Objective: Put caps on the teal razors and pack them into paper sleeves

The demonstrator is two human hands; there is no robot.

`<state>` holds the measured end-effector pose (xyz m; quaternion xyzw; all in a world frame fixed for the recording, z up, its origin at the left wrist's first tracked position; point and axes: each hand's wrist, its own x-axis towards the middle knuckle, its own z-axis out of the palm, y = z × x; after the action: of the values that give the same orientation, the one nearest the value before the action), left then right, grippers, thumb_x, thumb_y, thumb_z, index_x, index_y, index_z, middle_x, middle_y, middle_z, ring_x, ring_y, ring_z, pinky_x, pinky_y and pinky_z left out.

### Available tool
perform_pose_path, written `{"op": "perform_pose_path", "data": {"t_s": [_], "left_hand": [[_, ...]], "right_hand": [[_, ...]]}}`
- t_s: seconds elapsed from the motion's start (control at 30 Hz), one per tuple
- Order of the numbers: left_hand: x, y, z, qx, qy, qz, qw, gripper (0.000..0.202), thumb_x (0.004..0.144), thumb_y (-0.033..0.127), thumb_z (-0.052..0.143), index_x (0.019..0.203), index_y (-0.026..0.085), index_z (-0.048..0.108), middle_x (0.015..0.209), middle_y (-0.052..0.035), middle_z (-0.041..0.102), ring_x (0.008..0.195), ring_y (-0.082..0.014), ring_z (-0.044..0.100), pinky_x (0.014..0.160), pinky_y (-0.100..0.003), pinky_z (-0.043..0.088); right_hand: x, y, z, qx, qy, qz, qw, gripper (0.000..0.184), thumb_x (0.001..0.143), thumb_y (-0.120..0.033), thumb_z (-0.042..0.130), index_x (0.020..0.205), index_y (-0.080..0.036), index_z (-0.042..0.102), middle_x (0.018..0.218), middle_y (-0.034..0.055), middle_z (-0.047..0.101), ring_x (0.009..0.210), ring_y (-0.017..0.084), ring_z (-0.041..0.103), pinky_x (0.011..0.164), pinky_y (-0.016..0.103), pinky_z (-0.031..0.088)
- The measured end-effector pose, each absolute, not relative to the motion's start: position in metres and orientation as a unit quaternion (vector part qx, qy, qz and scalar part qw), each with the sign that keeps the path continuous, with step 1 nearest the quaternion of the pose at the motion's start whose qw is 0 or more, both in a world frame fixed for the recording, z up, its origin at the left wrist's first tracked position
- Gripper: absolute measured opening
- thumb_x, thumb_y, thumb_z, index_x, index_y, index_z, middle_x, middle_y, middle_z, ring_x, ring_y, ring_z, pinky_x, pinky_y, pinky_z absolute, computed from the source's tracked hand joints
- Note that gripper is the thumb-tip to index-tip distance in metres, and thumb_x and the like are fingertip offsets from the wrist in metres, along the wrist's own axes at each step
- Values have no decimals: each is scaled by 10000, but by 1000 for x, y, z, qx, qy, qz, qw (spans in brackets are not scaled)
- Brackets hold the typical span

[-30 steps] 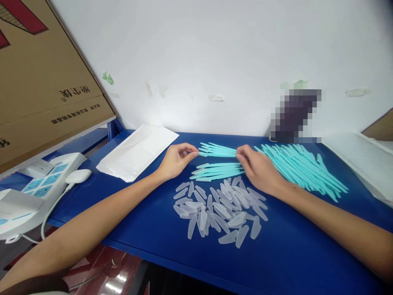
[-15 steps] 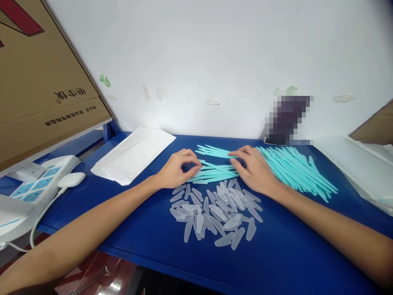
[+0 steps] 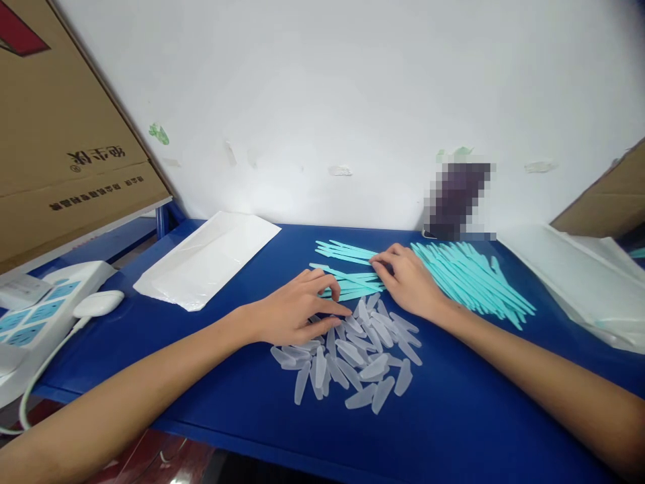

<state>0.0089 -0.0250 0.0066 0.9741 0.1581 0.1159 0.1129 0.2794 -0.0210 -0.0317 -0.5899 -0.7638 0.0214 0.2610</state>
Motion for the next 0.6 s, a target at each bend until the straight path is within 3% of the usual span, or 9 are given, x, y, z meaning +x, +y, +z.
{"op": "perform_pose_path", "data": {"t_s": [0.3, 0.6], "left_hand": [[11, -19, 4, 953, 214, 133, 167, 286, 1024, 415, 541, 1046, 228, 757, 1016, -79, 592, 973, -236, 520, 909, -382, 381], [8, -14, 1, 948, 242, 136, 154, 293, 1043, 386, 507, 1151, 248, 742, 999, -79, 590, 969, -239, 501, 825, -357, 368]], "right_hand": [[281, -14, -37, -612, -746, 48, 259, 202, 970, -315, 472, 896, -202, 621, 882, 74, 594, 846, 243, 564, 772, 382, 418], [284, -11, -40, -610, -754, 37, 240, 218, 992, -311, 420, 899, -209, 590, 921, 93, 637, 882, 253, 589, 804, 391, 420]]}}
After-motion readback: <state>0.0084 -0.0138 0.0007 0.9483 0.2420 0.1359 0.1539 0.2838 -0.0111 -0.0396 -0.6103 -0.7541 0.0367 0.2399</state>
